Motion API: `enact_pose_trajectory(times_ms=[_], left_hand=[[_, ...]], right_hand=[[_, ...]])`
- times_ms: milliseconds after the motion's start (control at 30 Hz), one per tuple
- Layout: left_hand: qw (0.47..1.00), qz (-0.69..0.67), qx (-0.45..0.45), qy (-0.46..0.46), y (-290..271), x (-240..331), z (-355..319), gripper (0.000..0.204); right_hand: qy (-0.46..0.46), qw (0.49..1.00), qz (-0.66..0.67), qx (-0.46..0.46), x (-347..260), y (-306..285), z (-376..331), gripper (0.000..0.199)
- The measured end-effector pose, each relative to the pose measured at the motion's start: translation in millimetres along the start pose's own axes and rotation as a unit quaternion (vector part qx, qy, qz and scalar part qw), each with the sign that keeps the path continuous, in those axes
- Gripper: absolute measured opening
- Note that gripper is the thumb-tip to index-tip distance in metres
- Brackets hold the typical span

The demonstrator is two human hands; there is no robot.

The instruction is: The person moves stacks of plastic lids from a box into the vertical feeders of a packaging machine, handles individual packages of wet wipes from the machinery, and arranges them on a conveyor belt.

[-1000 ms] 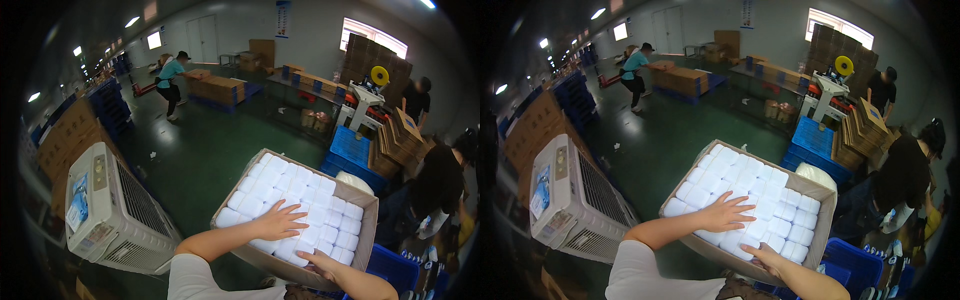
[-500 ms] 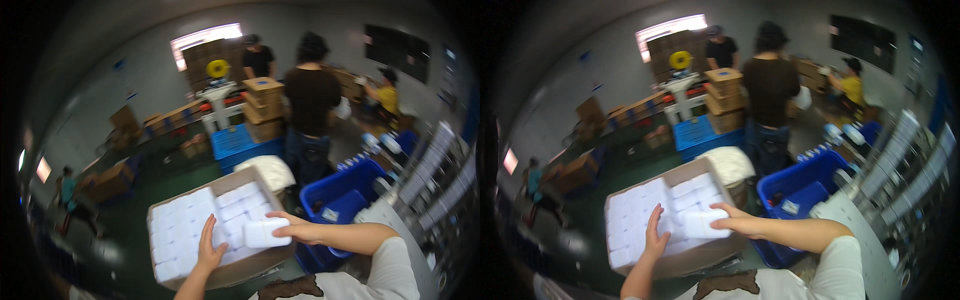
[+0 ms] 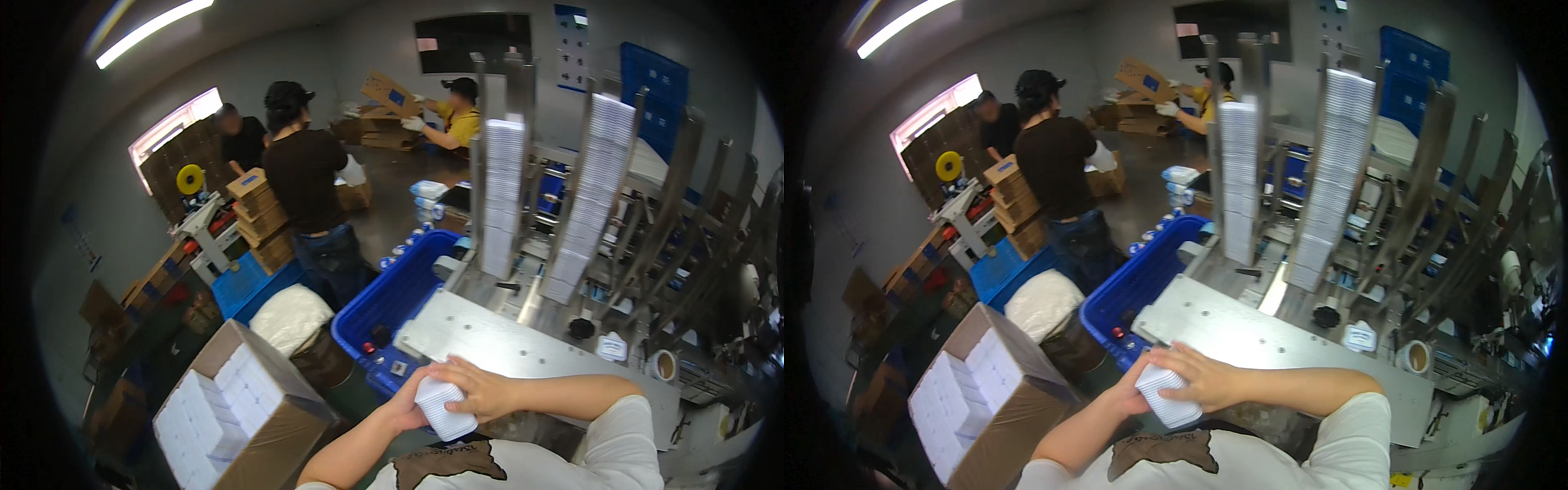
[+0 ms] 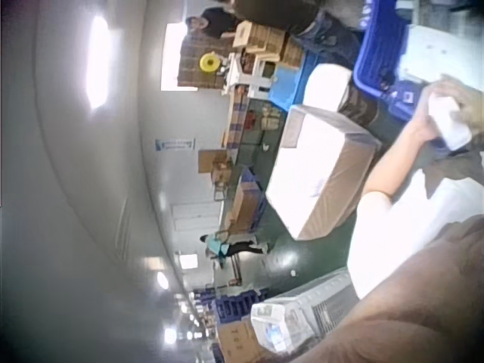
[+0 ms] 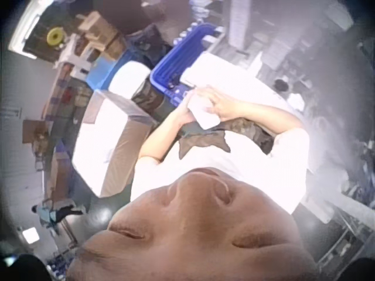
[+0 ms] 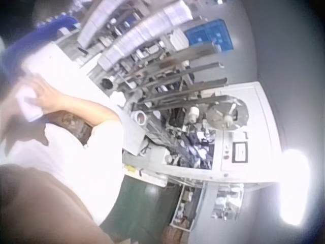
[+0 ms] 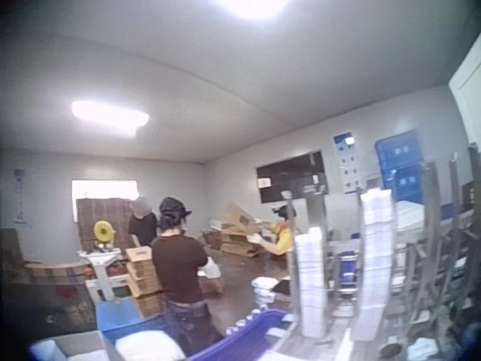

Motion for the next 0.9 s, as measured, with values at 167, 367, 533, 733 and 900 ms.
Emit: enact_pose_trajectory(times_ms=[167,367,533,733,900], left_hand=[[0.989,0.103,0.021,-0.104,28.5,-43.8,26.9,0.077],[0.928,0.347,0.109,0.076,-15.9,-18.2,58.2,0.043],[0.783,0.572,-0.034,0.243,-23.3,17.8,68.7,0.023],[0.423,0.725,-0.28,0.467,70.1,-0.6,59.8,0.023],[0.478,0.726,-0.146,0.472,35.9,40.1,69.4,0.022]], right_hand=[[0.258,0.96,0.085,0.075,69.5,-26.4,-77.5,0.109],[0.507,0.841,-0.028,0.188,142.1,-41.3,-176.2,0.128],[0.423,0.888,-0.18,0.008,107.5,-87.4,-84.4,0.123],[0.523,0.821,-0.186,-0.136,144.0,-30.5,-100.6,0.125],[0.588,0.803,0.016,0.091,147.3,-40.4,-63.3,0.126]])
Point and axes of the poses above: each hand's wrist, its own z-axis towards the middle knuckle, its own y-axis out of the palm, x = y × z, the point moved 8 cm from there along z, towards the middle knuckle, and after that the axes turned 15 degrees about y, right-handed, at the moved point
